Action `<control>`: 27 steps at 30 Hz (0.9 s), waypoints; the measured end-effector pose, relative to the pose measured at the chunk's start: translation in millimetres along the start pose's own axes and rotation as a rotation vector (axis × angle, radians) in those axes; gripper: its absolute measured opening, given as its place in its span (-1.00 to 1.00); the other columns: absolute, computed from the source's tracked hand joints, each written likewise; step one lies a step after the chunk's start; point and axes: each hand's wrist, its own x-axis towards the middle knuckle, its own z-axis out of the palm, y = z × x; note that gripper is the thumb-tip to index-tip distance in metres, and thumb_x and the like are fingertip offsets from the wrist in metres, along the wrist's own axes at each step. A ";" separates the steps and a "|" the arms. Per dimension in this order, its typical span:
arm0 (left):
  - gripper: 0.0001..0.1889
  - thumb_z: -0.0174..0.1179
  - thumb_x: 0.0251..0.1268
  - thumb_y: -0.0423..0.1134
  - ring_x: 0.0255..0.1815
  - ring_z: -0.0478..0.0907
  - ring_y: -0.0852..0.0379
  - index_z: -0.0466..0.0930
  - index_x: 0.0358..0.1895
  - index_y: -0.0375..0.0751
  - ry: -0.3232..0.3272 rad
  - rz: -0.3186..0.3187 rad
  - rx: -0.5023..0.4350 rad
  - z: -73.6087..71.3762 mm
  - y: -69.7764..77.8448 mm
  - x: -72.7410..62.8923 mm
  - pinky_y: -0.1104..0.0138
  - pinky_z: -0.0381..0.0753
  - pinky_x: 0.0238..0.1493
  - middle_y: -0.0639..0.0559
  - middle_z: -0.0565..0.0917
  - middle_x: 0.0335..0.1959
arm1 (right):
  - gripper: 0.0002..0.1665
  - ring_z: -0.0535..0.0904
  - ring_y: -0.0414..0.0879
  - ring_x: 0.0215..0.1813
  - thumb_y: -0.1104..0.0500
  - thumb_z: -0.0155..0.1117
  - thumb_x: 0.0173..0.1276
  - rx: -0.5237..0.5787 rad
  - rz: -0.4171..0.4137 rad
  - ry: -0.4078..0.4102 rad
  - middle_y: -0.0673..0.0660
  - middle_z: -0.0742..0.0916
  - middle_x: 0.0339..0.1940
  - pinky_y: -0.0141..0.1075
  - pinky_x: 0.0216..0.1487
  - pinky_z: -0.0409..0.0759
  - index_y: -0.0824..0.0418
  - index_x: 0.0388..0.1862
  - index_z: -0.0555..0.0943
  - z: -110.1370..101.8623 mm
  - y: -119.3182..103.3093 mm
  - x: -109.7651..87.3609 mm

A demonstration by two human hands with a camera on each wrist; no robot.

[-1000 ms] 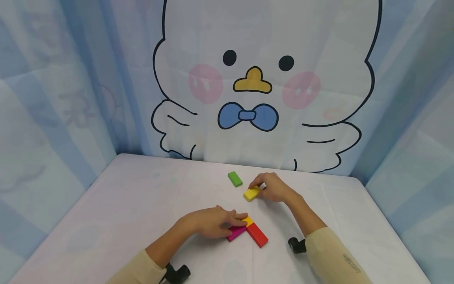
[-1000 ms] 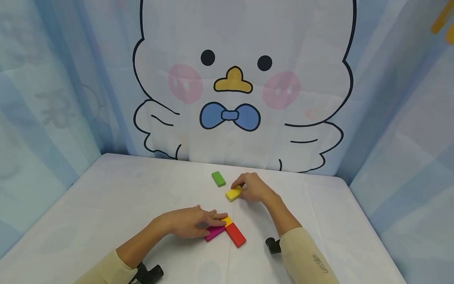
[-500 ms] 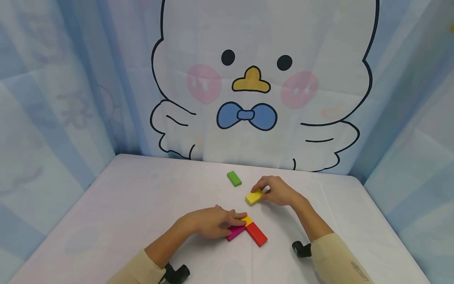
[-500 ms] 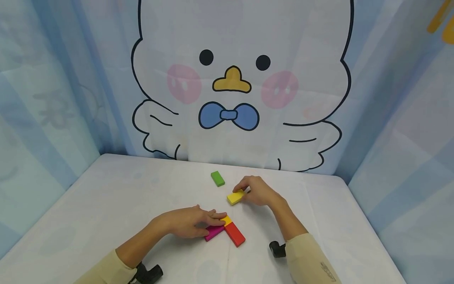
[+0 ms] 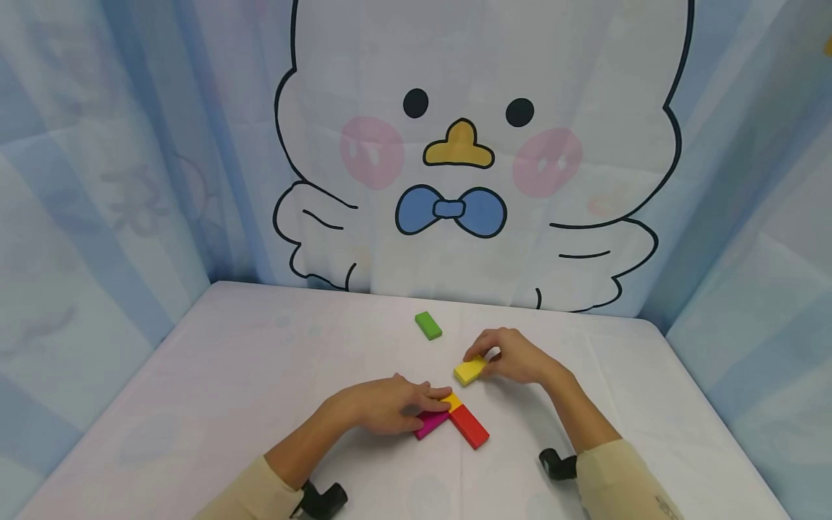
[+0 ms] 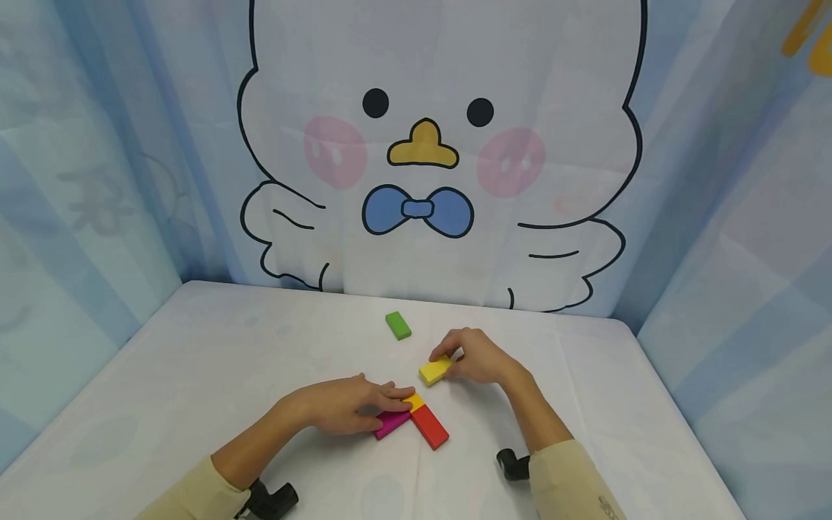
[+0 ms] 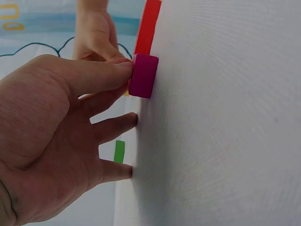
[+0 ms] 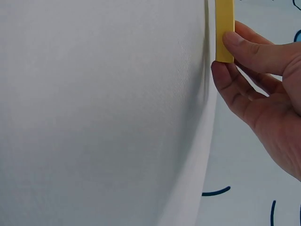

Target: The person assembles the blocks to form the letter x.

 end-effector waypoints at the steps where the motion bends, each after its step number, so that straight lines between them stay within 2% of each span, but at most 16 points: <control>1: -0.44 0.21 0.53 -0.19 0.66 0.23 0.09 0.42 0.52 0.30 0.002 0.001 0.002 0.1 -0.1 0.1 -0.22 0.09 0.63 0.42 0.30 0.59 | -0.68 0.61 -0.02 0.11 0.34 0.51 0.29 0.003 -0.001 -0.004 0.00 0.76 0.00 -0.12 0.15 0.74 0.02 -0.03 0.83 0.2 -0.4 -0.9; 15: -0.44 0.20 0.53 -0.19 0.65 0.24 0.08 0.42 0.52 0.30 0.015 0.008 0.006 1.9 -3.6 1.9 -0.22 0.08 0.63 0.42 0.31 0.59 | -0.65 0.61 -0.07 0.04 0.38 0.51 0.26 0.000 -0.006 -0.031 -0.07 0.76 -0.07 -0.20 0.11 0.74 -0.02 -0.08 0.84 6.5 -1.4 -6.8; 27: -0.43 0.21 0.52 -0.17 0.64 0.26 0.10 0.42 0.52 0.33 0.019 -0.006 0.005 3.5 -3.6 1.8 -0.22 0.10 0.63 0.43 0.31 0.59 | -0.68 0.62 -0.08 0.03 0.36 0.53 0.25 0.005 -0.031 -0.064 -0.04 0.77 -0.06 -0.20 0.09 0.75 0.03 -0.08 0.85 10.0 -8.7 -9.7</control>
